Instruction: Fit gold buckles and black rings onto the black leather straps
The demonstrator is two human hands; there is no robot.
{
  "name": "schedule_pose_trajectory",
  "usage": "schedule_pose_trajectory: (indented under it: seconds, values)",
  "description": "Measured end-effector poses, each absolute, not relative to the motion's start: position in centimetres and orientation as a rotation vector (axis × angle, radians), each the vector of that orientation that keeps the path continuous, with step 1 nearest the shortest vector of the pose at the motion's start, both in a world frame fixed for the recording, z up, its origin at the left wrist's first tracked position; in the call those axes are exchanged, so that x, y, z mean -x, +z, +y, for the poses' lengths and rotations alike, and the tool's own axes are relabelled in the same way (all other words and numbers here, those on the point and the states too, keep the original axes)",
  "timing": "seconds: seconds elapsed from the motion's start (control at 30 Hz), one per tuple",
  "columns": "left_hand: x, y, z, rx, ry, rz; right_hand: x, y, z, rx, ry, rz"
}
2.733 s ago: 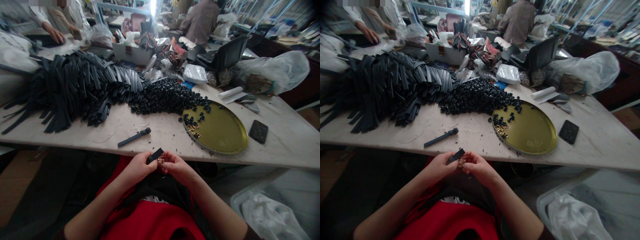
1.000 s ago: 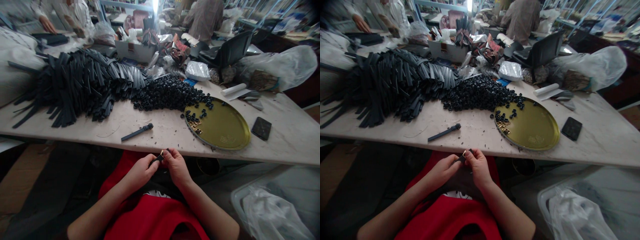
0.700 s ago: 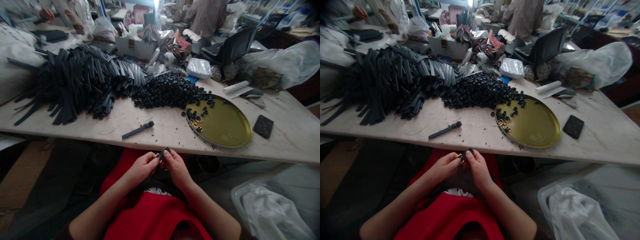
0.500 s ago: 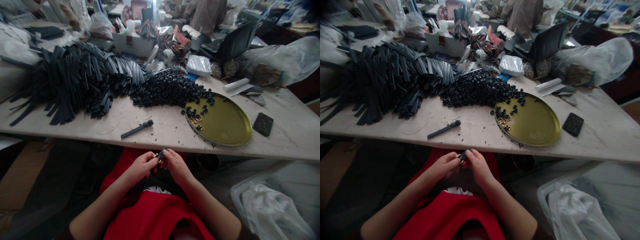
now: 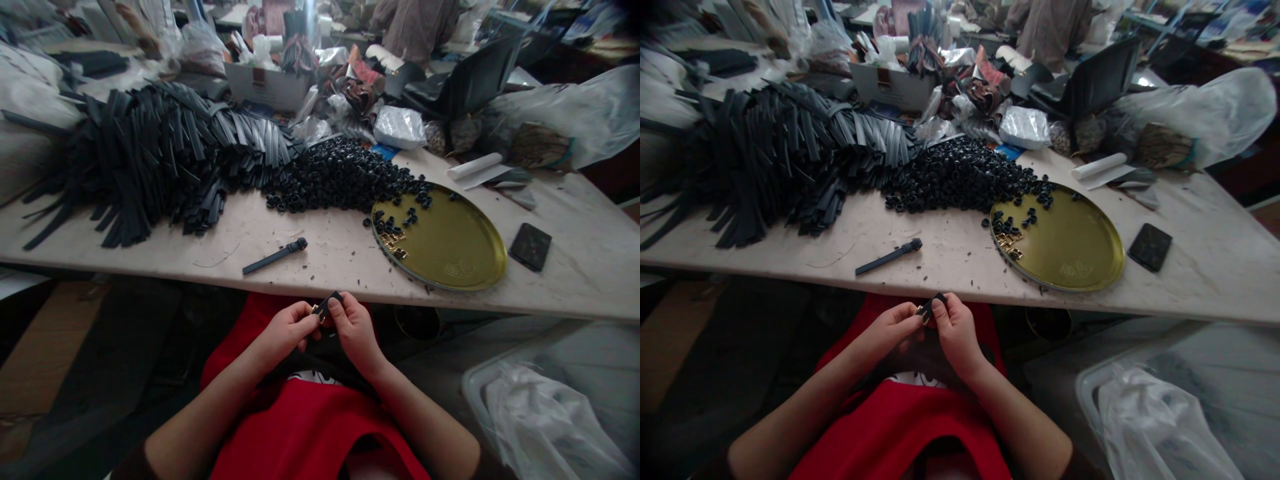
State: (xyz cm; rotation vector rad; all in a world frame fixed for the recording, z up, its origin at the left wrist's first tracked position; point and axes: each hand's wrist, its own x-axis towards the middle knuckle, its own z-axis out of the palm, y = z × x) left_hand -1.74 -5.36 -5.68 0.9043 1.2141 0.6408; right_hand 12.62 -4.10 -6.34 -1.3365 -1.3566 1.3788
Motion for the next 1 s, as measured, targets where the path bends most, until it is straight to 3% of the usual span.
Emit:
schedule_pose_trajectory:
  seconds: [0.37,0.6,1.0]
  values:
    - [1.4,-4.4,-5.9,-1.150,0.655,1.403,-13.0,-7.0,-4.5,1.200,1.502,-1.333]
    - [1.7,-2.4,-6.2,-1.415,0.521,1.415,-13.3,-4.9,-3.9,1.138,1.817,-1.089]
    - [1.6,-4.7,-1.0,-1.314,0.553,1.418,-13.9,-6.2,-1.2,1.114,1.528,-1.510]
